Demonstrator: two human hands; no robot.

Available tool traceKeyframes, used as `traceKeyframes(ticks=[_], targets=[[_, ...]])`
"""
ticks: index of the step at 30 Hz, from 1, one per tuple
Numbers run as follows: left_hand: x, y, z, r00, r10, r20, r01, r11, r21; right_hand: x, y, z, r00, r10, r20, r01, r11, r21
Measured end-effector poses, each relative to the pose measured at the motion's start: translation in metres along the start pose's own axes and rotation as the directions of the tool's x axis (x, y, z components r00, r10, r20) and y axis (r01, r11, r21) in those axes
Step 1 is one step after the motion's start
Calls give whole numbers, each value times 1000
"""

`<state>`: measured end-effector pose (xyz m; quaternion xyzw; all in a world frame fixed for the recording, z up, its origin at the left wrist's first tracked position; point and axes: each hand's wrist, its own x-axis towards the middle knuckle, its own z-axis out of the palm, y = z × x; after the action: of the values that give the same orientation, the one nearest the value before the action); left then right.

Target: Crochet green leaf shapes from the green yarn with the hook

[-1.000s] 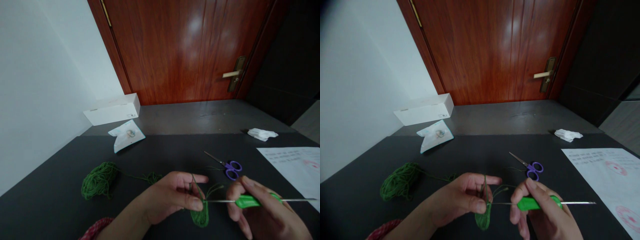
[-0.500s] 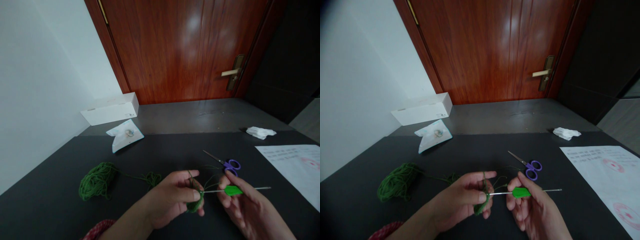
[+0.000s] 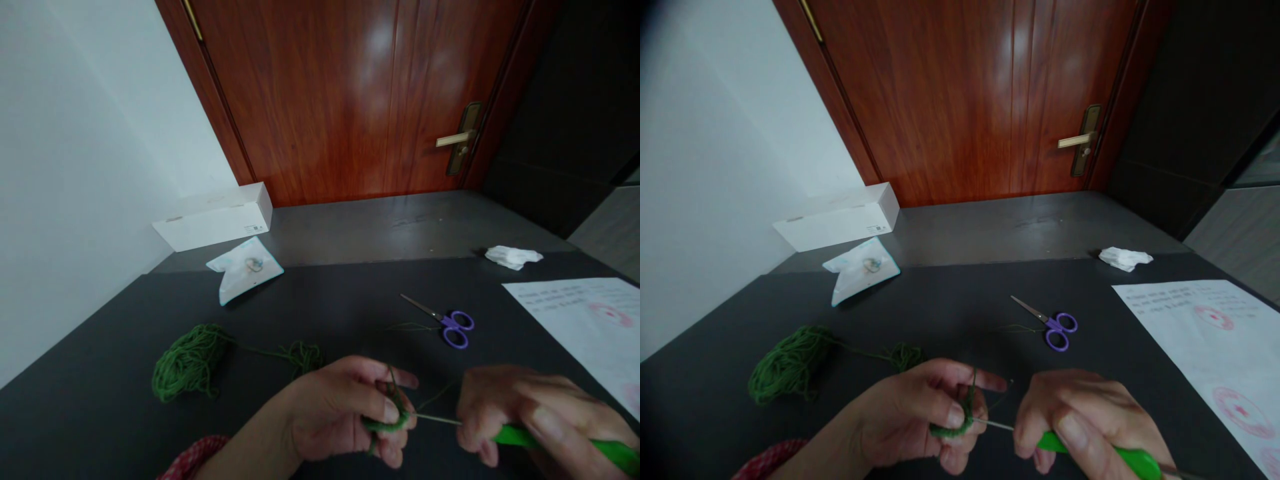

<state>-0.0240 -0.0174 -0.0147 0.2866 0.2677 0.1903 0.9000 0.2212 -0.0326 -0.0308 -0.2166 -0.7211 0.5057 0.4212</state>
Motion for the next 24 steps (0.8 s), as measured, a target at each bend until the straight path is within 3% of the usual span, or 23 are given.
traceKeyframes(ticks=[4,7,11,15,17,20,24], targets=[[2,-3,-3,999,-35,7,35,999,7,-1,4,-14,978,-160,137,176,979,-107],[3,-2,-5,997,-82,14,82,997,14,1,3,-13,974,-160,163,179,978,-110],[3,0,-5,993,-114,21,113,993,31,3,-4,3,999,-39,33,39,999,-17],[3,1,-5,991,-124,40,122,991,52,4,-7,11,991,64,-115,-45,987,155],[3,0,-5,991,-123,44,121,991,53,4,-6,8,998,0,-55,4,996,88],[4,1,-5,993,-111,48,109,993,32,3,-2,4,972,-178,155,190,980,-62],[5,0,-5,991,-125,39,124,992,22,-2,1,7,972,-233,-19,228,962,-148]])
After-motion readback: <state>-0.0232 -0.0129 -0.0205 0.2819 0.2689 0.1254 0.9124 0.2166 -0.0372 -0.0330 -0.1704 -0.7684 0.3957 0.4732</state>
